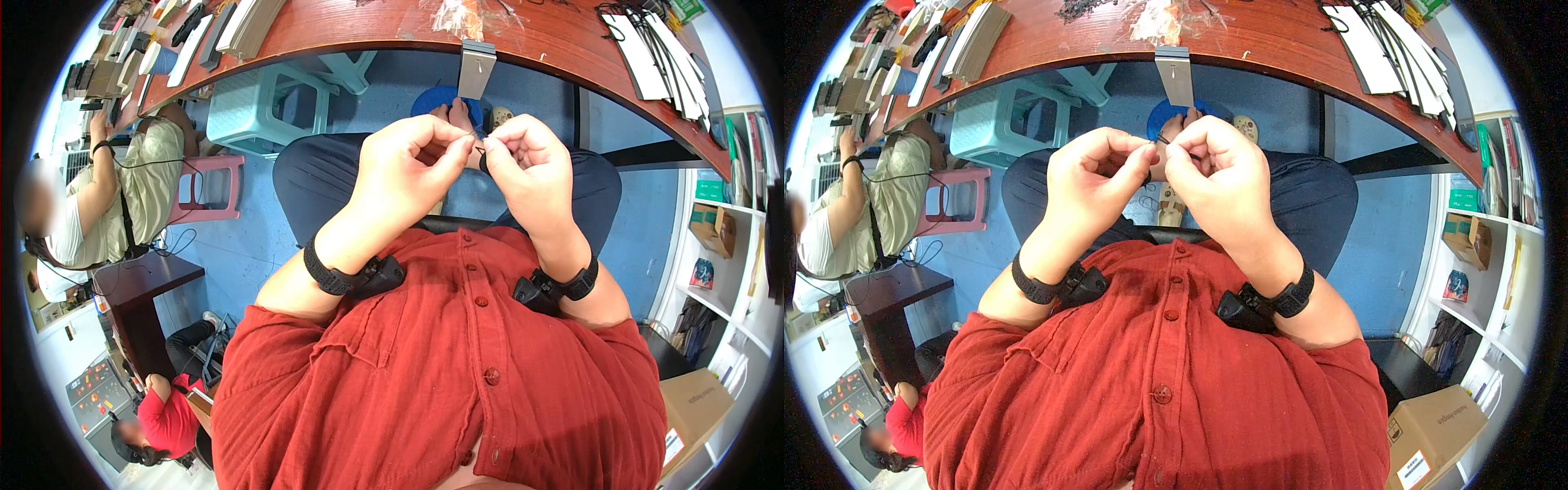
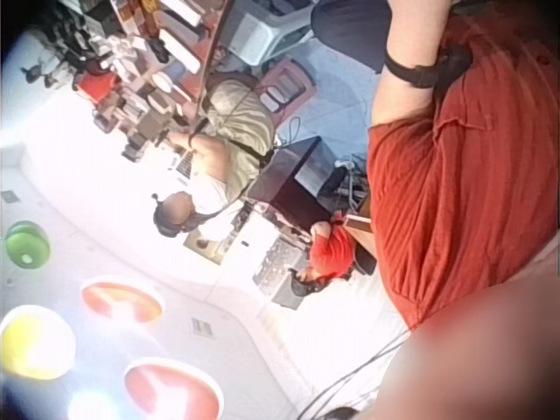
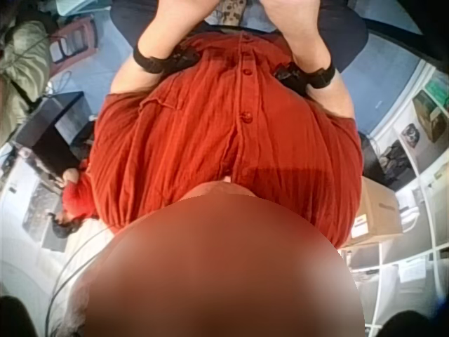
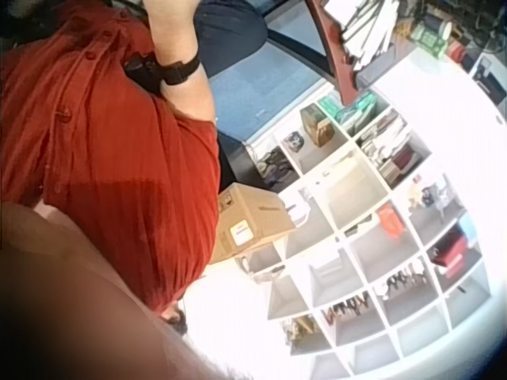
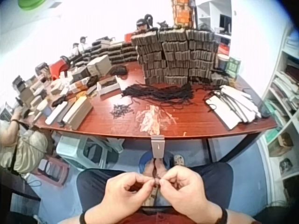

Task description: The recorder is threading black string through small cardboard hangtags and knotting them.

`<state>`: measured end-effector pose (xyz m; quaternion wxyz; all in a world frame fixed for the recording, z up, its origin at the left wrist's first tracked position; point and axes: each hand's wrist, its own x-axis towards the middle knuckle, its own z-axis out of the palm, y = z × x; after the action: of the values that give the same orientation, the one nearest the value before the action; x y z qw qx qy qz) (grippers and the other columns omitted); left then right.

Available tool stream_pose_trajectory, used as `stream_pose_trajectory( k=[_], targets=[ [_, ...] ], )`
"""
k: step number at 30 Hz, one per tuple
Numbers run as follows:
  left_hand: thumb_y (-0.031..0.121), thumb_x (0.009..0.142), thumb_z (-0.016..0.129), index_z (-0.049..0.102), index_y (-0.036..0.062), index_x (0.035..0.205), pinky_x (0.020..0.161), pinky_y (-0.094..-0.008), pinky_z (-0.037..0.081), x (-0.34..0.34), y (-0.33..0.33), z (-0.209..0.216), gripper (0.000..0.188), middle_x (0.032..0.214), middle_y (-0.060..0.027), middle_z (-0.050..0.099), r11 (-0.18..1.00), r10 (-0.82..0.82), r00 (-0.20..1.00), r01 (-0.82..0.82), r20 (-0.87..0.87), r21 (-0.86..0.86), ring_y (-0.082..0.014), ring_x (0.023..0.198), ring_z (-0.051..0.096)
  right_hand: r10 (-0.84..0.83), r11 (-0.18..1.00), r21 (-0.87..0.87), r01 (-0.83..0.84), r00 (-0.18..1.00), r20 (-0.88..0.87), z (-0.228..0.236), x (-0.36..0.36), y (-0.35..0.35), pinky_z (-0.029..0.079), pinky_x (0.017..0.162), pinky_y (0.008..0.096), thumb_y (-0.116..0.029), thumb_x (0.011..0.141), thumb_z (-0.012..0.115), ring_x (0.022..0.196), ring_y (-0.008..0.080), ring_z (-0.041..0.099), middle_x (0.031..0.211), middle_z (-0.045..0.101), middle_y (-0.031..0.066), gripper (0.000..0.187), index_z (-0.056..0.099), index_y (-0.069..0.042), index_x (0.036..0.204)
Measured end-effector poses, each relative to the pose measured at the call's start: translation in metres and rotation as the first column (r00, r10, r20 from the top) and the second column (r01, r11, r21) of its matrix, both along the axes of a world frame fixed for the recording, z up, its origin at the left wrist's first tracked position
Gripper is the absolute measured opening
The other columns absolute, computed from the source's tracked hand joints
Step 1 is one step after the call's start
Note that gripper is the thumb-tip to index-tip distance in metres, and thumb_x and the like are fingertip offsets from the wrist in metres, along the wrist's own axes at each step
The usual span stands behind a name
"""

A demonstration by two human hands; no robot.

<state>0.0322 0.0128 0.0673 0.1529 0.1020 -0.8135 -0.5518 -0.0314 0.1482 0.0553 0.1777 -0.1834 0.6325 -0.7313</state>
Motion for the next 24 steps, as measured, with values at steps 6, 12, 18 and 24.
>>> stream_pose_trajectory(
  k=[6, 12, 18, 24],
  targets=[
    [0.006, 0.077, 0.065, 0.063, 0.0003, 0.079, 0.057, -0.0189, 0.048, -0.0002, 0.0007, -0.0003, 0.006, 0.071, -0.0028, 0.063, 0.997, 0.003, 1.000, -0.005, -0.025, -0.077, -0.0048, 0.063, 0.058, 0.003, 1.000, -0.005, -0.003, 1.000, 0.002, 0.0010, 0.0009, -0.0008, 0.031, 0.048, 0.0133, -0.001, 0.080, 0.057, 0.056, -0.0033, 0.040, 0.065, 0.050, -0.0076, 0.011, 0.052, -0.005, 0.072],
    [0.005, 0.076, 0.066, 0.063, 0.0006, 0.079, 0.057, -0.0211, 0.049, -0.0006, -0.0004, 0.0012, 0.006, 0.071, -0.0050, 0.063, 0.962, -0.019, 0.997, -0.004, -0.081, -0.274, -0.0089, 0.064, 0.060, 0.050, 0.999, -0.016, -0.049, 0.997, 0.059, 0.0038, 0.0004, -0.0007, 0.039, 0.053, 0.0142, -0.002, 0.082, 0.056, 0.060, -0.0004, 0.049, 0.070, 0.054, -0.0039, 0.005, 0.054, -0.003, 0.078],
    [0.007, 0.078, 0.065, 0.063, 0.0010, 0.082, 0.061, -0.0217, 0.049, 0.0012, -0.0037, 0.0019, 0.008, 0.074, -0.0043, 0.063, 0.905, -0.120, 0.988, 0.066, -0.102, -0.421, -0.0096, 0.067, 0.059, 0.143, 0.989, -0.066, -0.132, 0.966, 0.215, 0.0025, -0.0050, 0.0048, 0.044, 0.061, 0.0168, -0.002, 0.083, 0.056, 0.068, 0.0035, 0.054, 0.076, 0.057, -0.0004, 0.004, 0.055, -0.002, 0.086],
    [0.006, 0.084, 0.058, 0.059, 0.0006, 0.095, 0.064, -0.0201, 0.047, -0.0014, -0.0045, -0.0036, 0.012, 0.080, -0.0020, 0.061, 0.954, -0.128, 0.992, 0.119, 0.017, 0.276, -0.0066, 0.071, 0.056, 0.190, 0.980, -0.089, -0.176, 0.961, 0.202, -0.0026, -0.0054, 0.0049, 0.043, 0.061, 0.0163, -0.002, 0.082, 0.055, 0.068, 0.0025, 0.051, 0.076, 0.055, -0.0025, 0.004, 0.055, -0.002, 0.086]
  ],
)
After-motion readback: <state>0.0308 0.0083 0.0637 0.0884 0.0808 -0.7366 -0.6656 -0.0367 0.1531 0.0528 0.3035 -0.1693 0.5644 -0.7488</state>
